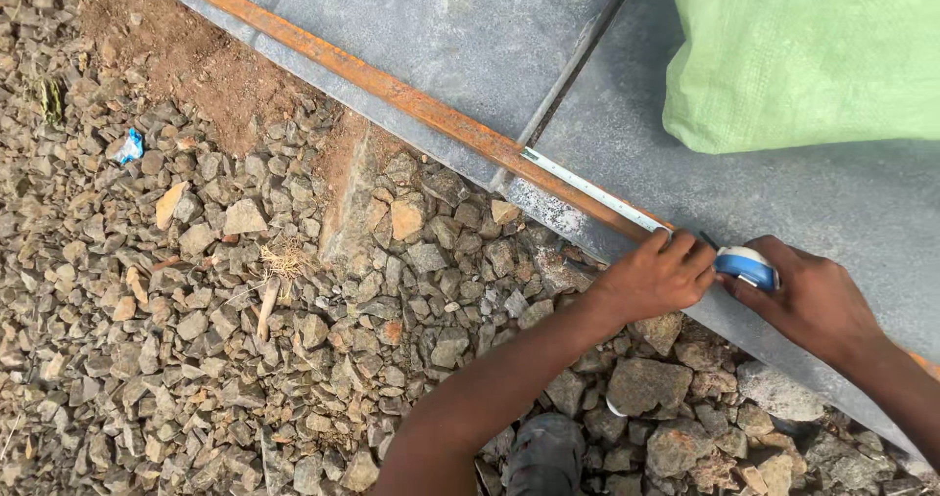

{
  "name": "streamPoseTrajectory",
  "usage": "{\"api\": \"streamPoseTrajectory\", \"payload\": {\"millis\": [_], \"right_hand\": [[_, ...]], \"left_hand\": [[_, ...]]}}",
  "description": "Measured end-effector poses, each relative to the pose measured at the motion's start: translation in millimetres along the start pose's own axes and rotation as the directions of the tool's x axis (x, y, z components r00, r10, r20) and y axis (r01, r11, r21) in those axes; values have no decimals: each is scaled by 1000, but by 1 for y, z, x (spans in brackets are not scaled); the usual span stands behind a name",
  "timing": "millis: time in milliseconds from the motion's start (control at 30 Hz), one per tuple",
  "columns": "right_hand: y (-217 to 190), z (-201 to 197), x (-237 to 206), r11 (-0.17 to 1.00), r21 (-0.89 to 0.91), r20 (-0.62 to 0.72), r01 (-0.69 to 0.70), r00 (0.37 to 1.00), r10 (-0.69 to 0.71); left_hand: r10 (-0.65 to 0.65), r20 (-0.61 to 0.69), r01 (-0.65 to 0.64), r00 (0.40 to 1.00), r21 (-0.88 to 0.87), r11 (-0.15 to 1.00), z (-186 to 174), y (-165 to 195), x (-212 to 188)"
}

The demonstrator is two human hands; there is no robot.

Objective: The person crouches beside a rusty steel angle bar laid on stone steps and extends a tape measure along it, holding the tape end against the bar while reading the scale. They mark measured positions on the bar with a pencil, reposition the tape to measure further spots, and finally retract the tape and set it down.

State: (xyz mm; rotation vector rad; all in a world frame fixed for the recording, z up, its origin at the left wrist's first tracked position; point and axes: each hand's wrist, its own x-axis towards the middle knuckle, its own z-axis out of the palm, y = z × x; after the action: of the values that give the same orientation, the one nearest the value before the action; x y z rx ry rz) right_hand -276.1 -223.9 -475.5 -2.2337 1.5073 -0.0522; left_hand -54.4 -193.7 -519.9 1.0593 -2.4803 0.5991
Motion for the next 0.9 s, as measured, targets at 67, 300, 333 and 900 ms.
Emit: {"api": "streamPoseTrajectory", "payload": {"millis": [67,300,333,900], "right_hand": [[6,0,7,999,-39,49,-9,999,11],[0,9,22,997,-73,18,27,1000,-25],[-3,7,22,996,-81,20,24,1000,-22],[-44,-25,24,988,-150,37,-44,998,50]], "left_hand": [[11,29,-11,1000,13,1000,12,4,4],[-30,30,31,999,-32,999,25,-11,-10],[-49,9,50,999,-23,998,20,-11,-10],[-108,135,127,985,-140,982,8,-22,-13]]}}
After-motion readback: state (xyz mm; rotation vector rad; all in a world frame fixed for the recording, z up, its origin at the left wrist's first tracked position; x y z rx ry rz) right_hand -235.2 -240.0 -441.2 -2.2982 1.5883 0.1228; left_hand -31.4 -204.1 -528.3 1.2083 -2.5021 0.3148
